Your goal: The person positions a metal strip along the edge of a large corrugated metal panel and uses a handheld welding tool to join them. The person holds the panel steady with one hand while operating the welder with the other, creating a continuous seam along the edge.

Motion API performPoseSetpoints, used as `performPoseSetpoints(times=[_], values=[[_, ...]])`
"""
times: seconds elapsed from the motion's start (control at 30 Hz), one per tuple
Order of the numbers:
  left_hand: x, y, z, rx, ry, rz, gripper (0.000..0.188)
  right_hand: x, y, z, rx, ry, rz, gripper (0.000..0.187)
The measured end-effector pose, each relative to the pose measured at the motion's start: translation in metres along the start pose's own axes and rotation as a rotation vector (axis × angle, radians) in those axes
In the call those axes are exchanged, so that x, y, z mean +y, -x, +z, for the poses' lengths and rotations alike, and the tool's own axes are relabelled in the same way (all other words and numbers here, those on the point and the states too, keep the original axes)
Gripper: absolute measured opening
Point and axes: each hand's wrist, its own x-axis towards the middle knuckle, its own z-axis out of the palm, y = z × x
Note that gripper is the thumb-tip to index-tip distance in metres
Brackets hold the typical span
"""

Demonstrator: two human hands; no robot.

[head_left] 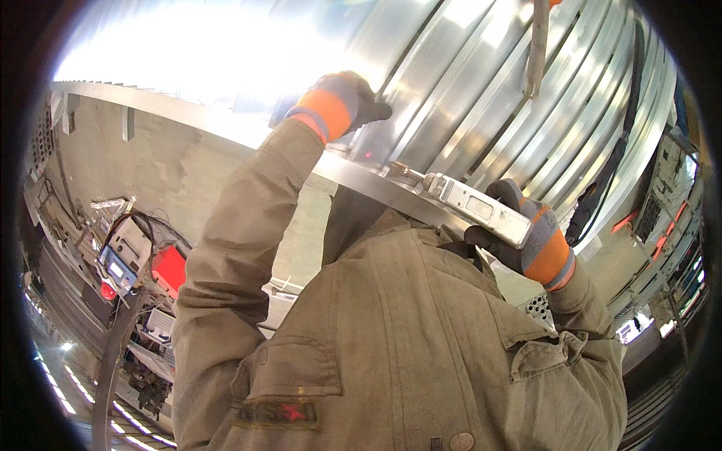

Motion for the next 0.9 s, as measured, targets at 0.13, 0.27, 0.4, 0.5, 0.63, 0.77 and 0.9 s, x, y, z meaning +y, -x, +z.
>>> performPoseSetpoints(times=[0.13, 0.27, 0.4, 0.5, 0.63, 0.77, 0.9], values=[[0.020, -0.010, 0.003, -0.018, -0.193, -0.017, 0.067, 0.013, -0.003, 0.003, 0.010, -0.050, -0.029, 0.040], [0.025, -0.021, -0.001, -0.030, -0.316, 0.034, 0.058, 0.022, -0.015, 0.004, 0.006, -0.110, -0.079, 0.039], [0.023, -0.024, -0.007, -0.092, -0.273, 0.031, 0.057, 0.028, -0.027, 0.004, -0.009, -0.167, -0.116, 0.039], [0.022, -0.021, -0.007, -0.064, -0.260, 0.028, 0.059, 0.034, -0.034, 0.005, -0.024, -0.212, -0.142, 0.039], [0.021, -0.020, -0.007, -0.069, -0.336, 0.029, 0.065, 0.042, -0.045, 0.009, -0.047, -0.295, -0.186, 0.039], [0.020, -0.021, -0.008, -0.064, -0.320, 0.015, 0.067, 0.047, -0.061, 0.014, -0.071, -0.491, -0.234, 0.039], [0.021, -0.023, -0.007, -0.095, -0.321, 0.000, 0.063, 0.050, -0.067, 0.013, -0.063, -0.336, -0.277, 0.041]])
